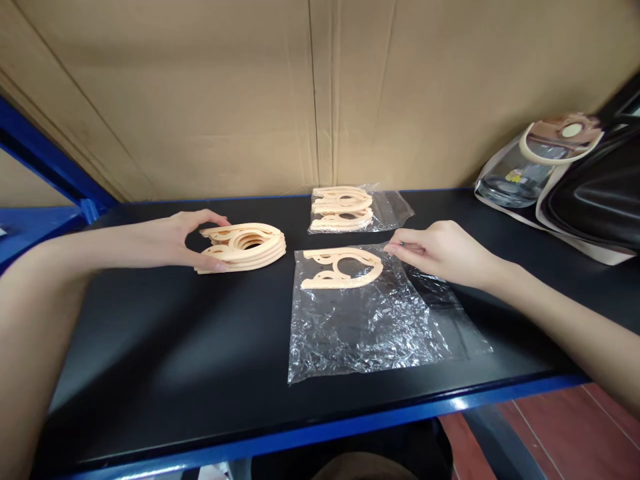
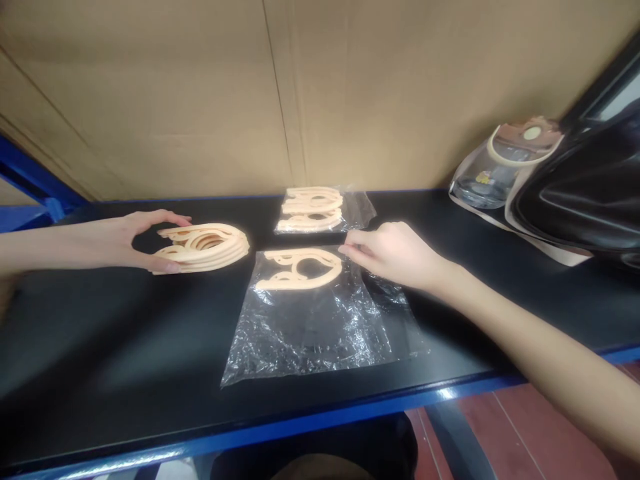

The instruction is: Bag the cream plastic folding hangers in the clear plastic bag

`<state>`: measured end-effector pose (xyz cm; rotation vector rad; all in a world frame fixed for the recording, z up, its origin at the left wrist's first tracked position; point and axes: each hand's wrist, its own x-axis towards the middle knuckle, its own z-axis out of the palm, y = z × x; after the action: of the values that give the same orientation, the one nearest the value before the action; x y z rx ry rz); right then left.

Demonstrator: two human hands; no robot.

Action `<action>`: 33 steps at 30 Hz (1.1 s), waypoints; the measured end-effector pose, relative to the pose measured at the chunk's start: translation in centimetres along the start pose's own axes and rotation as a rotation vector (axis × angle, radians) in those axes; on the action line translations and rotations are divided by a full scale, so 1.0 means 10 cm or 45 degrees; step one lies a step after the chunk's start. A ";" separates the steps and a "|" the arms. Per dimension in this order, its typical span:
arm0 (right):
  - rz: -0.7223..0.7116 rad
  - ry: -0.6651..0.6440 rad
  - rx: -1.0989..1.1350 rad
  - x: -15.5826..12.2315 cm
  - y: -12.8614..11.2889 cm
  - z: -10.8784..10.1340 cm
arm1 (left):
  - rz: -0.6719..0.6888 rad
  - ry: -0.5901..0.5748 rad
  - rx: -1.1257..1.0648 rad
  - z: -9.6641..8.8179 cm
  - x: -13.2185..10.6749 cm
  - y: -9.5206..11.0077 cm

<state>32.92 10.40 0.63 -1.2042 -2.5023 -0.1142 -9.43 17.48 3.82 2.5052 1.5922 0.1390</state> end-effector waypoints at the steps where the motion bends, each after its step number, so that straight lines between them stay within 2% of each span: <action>1: 0.015 0.014 0.020 0.00 0.00 0.00 | -0.005 -0.002 -0.010 -0.01 0.00 0.02; 6: 0.105 0.138 0.152 0.02 0.05 0.01 | -0.117 0.011 -0.062 -0.05 0.00 0.10; 10: 0.058 0.207 0.173 0.04 0.08 0.01 | -0.092 0.066 -0.128 -0.08 0.03 0.13; 13: 0.038 0.212 0.183 0.04 0.05 -0.01 | -0.081 0.127 -0.233 -0.11 0.03 0.33; 15: 0.040 0.204 0.185 0.03 -0.01 -0.02 | -0.103 0.266 -0.289 -0.09 0.00 0.57; 18: 0.038 0.233 0.176 0.01 -0.12 -0.01 | 0.106 0.520 -0.371 0.02 -0.04 0.94; 21: 0.019 0.284 0.198 0.00 -0.22 0.03 | 0.264 0.566 -0.362 0.23 -0.06 1.22; 23: 0.026 0.311 0.252 0.00 -0.26 0.05 | 0.371 0.595 -0.328 0.37 -0.06 1.34; 26: 0.055 0.388 0.301 0.00 -0.28 0.06 | 0.366 0.571 -0.364 0.54 -0.04 1.43; 29: 0.059 0.455 0.353 0.01 -0.26 0.05 | 0.357 0.518 -0.394 0.62 -0.03 1.45; 33: -0.058 0.421 0.400 0.00 -0.27 0.04 | 0.435 0.479 -0.318 0.66 -0.04 1.46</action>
<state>30.70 8.78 0.52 -0.9180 -2.1613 0.0631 4.50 10.45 0.17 2.6272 1.1405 0.8410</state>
